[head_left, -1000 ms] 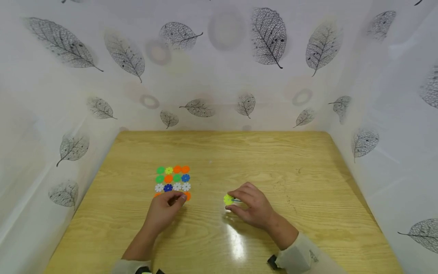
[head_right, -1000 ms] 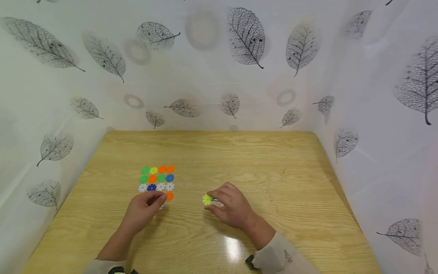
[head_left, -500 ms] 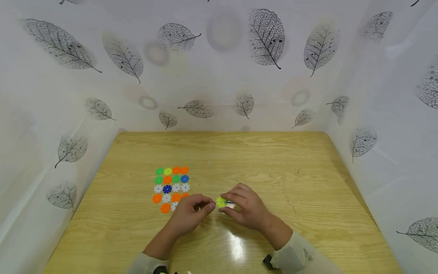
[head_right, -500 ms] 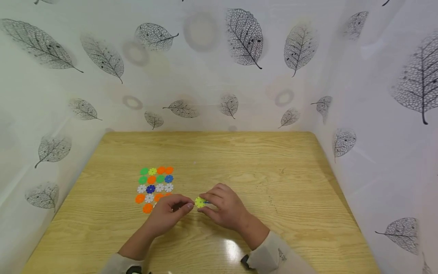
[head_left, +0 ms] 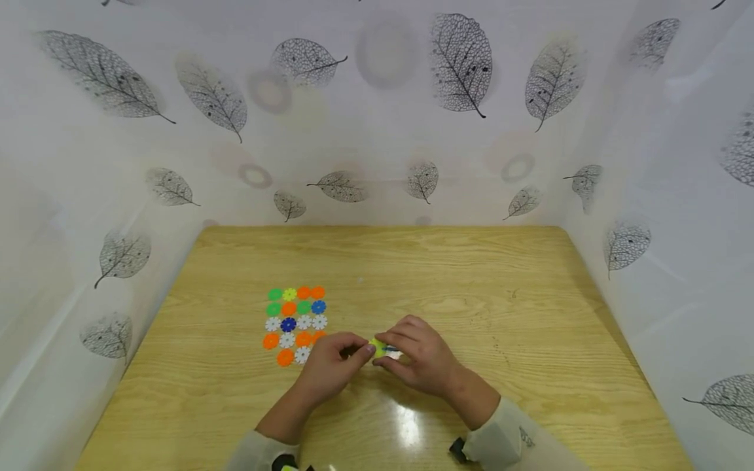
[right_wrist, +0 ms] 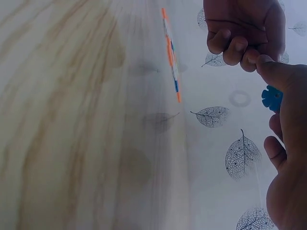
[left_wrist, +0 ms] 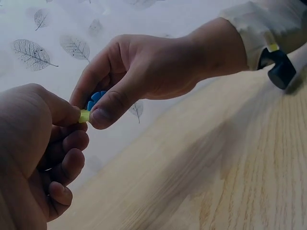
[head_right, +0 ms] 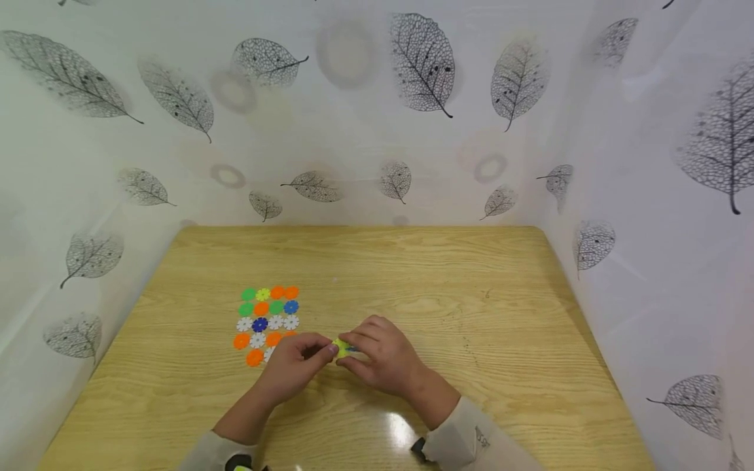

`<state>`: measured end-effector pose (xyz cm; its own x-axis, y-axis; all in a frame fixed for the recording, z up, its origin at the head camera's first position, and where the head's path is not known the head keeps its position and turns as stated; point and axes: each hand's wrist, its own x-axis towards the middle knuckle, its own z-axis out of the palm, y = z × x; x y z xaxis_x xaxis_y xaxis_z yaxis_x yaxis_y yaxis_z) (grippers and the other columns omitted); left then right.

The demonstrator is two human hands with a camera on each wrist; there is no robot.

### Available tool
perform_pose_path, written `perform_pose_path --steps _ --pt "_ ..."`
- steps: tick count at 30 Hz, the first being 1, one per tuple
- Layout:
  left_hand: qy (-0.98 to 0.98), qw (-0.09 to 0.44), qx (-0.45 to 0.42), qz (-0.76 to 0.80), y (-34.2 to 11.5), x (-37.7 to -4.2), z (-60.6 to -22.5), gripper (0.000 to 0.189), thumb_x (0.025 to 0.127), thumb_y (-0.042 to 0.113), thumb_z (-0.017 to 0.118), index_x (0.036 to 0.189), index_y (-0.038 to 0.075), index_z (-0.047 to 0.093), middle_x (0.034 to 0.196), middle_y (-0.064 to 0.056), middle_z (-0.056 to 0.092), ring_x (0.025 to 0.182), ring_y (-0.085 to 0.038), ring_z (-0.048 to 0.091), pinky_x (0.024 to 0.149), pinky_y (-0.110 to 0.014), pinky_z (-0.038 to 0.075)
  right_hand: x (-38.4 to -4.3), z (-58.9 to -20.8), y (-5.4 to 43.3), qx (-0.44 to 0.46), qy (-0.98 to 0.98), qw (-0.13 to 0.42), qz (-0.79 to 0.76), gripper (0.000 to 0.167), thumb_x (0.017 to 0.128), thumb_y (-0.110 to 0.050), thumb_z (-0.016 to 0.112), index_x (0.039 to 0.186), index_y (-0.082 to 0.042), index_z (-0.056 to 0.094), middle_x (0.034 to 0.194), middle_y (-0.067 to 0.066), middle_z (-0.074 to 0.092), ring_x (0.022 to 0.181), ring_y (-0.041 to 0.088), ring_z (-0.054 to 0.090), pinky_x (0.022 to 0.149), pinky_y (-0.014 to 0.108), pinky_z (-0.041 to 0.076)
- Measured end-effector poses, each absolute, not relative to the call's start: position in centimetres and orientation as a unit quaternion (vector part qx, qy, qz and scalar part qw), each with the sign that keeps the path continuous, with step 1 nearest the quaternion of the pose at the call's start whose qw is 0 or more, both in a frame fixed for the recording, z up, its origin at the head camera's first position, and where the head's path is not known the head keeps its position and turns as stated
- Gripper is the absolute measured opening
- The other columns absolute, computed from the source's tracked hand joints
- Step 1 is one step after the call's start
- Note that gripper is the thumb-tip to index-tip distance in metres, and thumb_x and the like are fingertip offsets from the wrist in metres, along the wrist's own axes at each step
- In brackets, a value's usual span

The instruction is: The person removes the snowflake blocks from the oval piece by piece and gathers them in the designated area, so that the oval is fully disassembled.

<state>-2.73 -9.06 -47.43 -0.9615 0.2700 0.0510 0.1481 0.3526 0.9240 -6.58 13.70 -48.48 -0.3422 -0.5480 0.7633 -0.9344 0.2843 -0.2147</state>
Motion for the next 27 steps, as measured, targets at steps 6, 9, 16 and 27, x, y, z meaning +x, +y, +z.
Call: perform_pose_path --steps 6,9,16,27 --pt "0.811 0.04 0.102 0.574 -9.2 -3.1 -47.3 0.013 0.098 0.025 0.074 0.092 0.016 0.08 0.083 -0.001 0.072 0.07 -0.012 0.061 0.064 -0.028 0.053 -6.7 -48.4 13.8 0.49 -0.738 0.301 0.352 0.028 0.088 -0.021 0.084 0.109 -0.004 0.076 0.099 0.001 0.076 0.088 0.015 0.067 0.081 0.032 0.055" --pt "0.808 0.04 0.096 0.58 -9.4 -3.2 -47.1 0.013 0.098 0.024 0.074 0.093 0.014 0.08 0.085 -0.007 0.074 0.071 -0.013 0.063 0.064 -0.027 0.053 -6.9 -48.3 13.8 0.498 -0.721 0.318 0.362 0.018 0.089 -0.015 0.083 0.103 -0.005 0.077 0.095 0.0 0.076 0.084 0.014 0.067 0.079 0.03 0.054" --pt "0.801 0.044 0.1 0.588 -9.6 -3.4 -47.2 0.014 0.099 0.022 0.073 0.092 0.012 0.08 0.086 -0.013 0.074 0.07 -0.013 0.063 0.062 -0.027 0.052 -7.3 -48.3 13.6 0.512 -0.694 0.347 0.369 0.015 0.085 -0.009 0.085 0.098 -0.005 0.078 0.089 -0.001 0.075 0.077 0.013 0.066 0.075 0.029 0.053" --pt "0.8 0.016 0.009 0.599 -12.4 -3.3 -47.2 0.013 0.099 0.018 0.073 0.091 0.009 0.077 0.082 -0.008 0.07 0.072 -0.018 0.062 0.063 -0.029 0.052 -8.0 -48.3 14.8 0.492 -0.685 0.364 0.395 0.005 0.09 -0.008 0.081 0.092 -0.004 0.079 0.082 0.002 0.074 0.069 0.015 0.062 0.065 0.026 0.051"
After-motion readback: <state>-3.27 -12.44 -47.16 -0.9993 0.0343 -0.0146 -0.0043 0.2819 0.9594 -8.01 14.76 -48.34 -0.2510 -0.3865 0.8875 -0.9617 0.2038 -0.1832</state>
